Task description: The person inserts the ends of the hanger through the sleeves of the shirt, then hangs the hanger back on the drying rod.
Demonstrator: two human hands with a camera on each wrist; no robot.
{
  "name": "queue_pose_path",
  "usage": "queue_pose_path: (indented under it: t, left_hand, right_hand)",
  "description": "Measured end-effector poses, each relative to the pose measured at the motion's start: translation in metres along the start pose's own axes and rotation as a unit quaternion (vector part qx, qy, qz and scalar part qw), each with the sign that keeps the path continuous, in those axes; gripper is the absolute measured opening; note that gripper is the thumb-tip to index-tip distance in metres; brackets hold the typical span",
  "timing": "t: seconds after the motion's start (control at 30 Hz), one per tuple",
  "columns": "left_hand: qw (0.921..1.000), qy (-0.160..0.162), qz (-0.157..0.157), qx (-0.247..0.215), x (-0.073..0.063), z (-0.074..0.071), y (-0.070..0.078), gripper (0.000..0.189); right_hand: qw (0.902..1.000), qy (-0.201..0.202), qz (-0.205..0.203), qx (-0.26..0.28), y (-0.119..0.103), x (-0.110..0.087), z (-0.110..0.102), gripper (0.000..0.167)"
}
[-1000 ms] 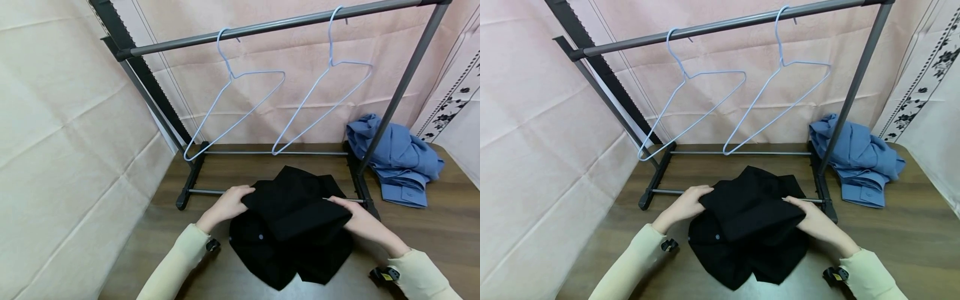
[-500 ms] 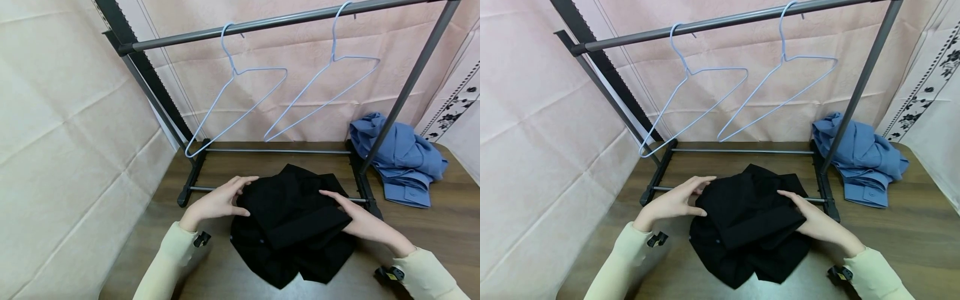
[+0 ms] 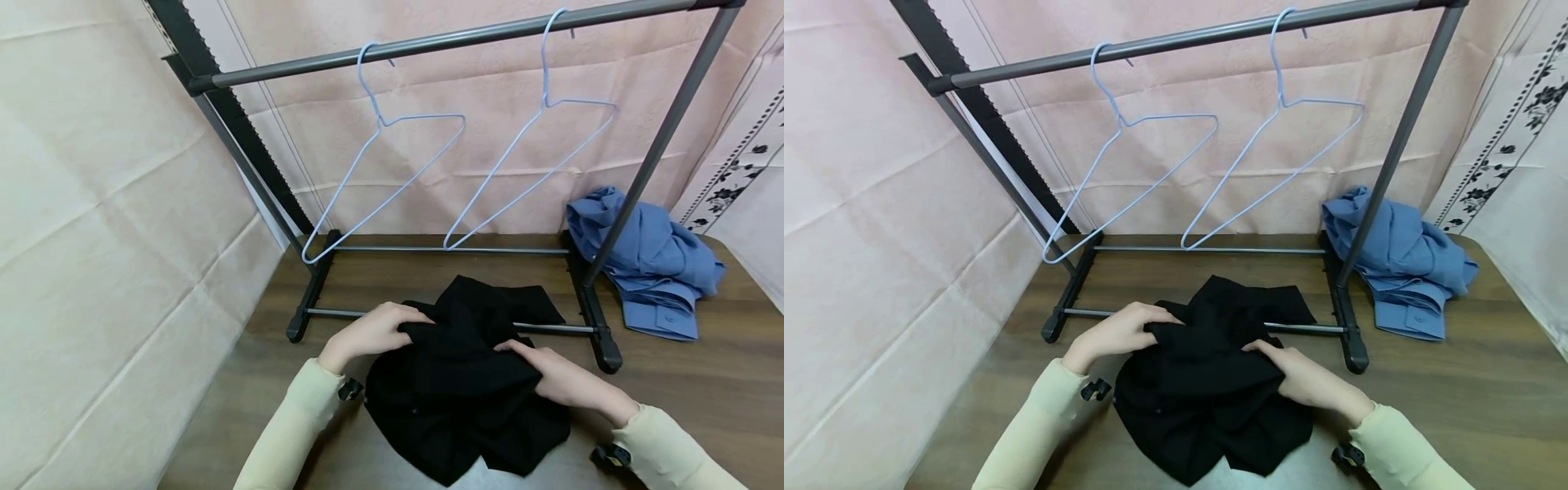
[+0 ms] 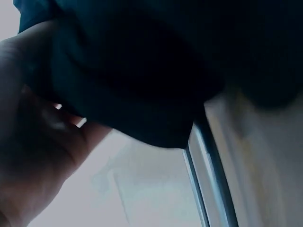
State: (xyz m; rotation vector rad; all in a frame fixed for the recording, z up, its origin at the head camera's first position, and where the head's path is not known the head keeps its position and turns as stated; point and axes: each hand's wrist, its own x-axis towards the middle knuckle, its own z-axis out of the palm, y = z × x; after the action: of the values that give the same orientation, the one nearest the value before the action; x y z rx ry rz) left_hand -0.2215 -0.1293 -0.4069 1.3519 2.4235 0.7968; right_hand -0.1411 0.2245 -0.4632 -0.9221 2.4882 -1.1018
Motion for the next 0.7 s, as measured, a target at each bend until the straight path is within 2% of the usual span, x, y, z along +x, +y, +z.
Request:
queue_pose_path:
  t: [0.17,0.3,0.37,0.5,0.6,0.7]
  left_hand:
    - [0.9968,0.079,-0.002,-0.011,-0.018,-0.017,-0.001,0.028]
    - [0.9853,0.168,-0.007,-0.030,-0.033,-0.032,0.002,0.028]
    - [0.9743,0.223,-0.012,-0.031,-0.039,-0.040,0.007,0.028]
    - [0.9430,0.332,-0.018,-0.003,-0.050,-0.058,0.020,0.028]
    - [0.9182,0.395,-0.010,0.023,-0.057,-0.069,0.031,0.040]
    - [0.8984,0.437,0.009,0.040,-0.062,-0.076,0.042,0.043]
  right_hand:
    - [0.9993,0.034,0.001,-0.017,-0.010,0.001,-0.019,0.031]
    - [0.9938,0.101,-0.029,-0.036,-0.022,-0.003,-0.042,0.017]
    - [0.9872,0.143,-0.047,-0.054,-0.029,-0.007,-0.054,0.017]
    - [0.9737,0.205,-0.050,-0.087,-0.045,-0.017,-0.078,0.024]
    - [0.9638,0.242,-0.046,-0.102,-0.056,-0.026,-0.093,0.028]
    - [0.9496,0.285,-0.041,-0.123,-0.063,-0.036,-0.103,0.031]
